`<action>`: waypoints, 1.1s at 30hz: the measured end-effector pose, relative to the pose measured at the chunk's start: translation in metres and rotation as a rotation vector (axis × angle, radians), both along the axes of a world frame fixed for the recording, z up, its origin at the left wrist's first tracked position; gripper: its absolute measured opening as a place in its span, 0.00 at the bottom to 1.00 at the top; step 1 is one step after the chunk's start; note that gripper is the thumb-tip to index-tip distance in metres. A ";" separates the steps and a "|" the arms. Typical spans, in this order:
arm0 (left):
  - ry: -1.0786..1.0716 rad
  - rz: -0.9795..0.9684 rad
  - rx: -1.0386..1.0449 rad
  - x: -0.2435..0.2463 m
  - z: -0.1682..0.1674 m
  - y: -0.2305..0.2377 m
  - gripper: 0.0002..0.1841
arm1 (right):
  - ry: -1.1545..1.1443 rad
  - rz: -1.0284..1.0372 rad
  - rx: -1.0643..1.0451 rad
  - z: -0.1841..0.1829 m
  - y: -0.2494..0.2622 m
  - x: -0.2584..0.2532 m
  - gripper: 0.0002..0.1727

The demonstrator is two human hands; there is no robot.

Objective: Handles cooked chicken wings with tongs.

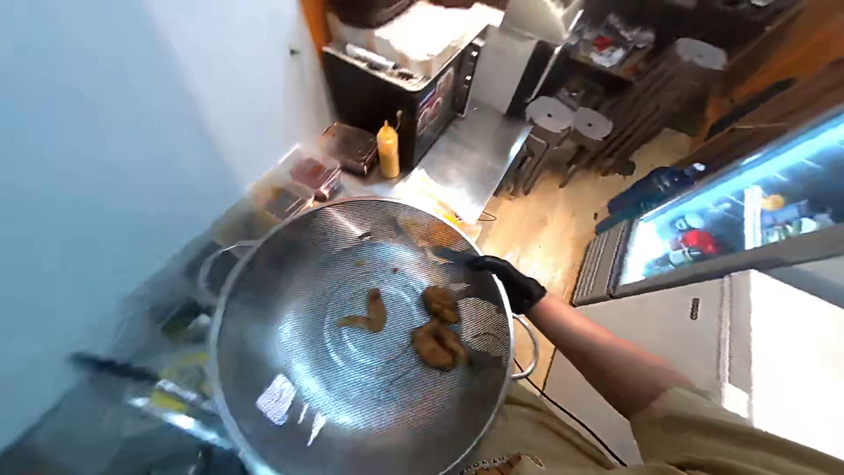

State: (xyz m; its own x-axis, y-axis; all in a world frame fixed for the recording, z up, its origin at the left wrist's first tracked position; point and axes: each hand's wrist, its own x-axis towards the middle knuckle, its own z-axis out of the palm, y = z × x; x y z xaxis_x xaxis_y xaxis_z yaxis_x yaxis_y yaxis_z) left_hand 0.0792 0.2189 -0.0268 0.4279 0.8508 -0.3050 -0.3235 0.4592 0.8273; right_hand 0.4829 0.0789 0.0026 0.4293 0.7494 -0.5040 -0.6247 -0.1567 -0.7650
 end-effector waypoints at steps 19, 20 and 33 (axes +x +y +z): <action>0.066 -0.641 -0.041 0.623 -0.115 -0.006 0.26 | -0.342 -0.872 -0.111 -0.096 -0.184 0.401 0.06; 0.096 -0.646 -0.040 0.640 -0.120 0.001 0.25 | -0.316 -0.863 -0.086 -0.115 -0.186 0.421 0.06; 0.693 -0.696 0.208 0.673 -0.093 0.060 0.21 | -0.017 -0.806 -0.185 -0.142 -0.106 0.475 0.17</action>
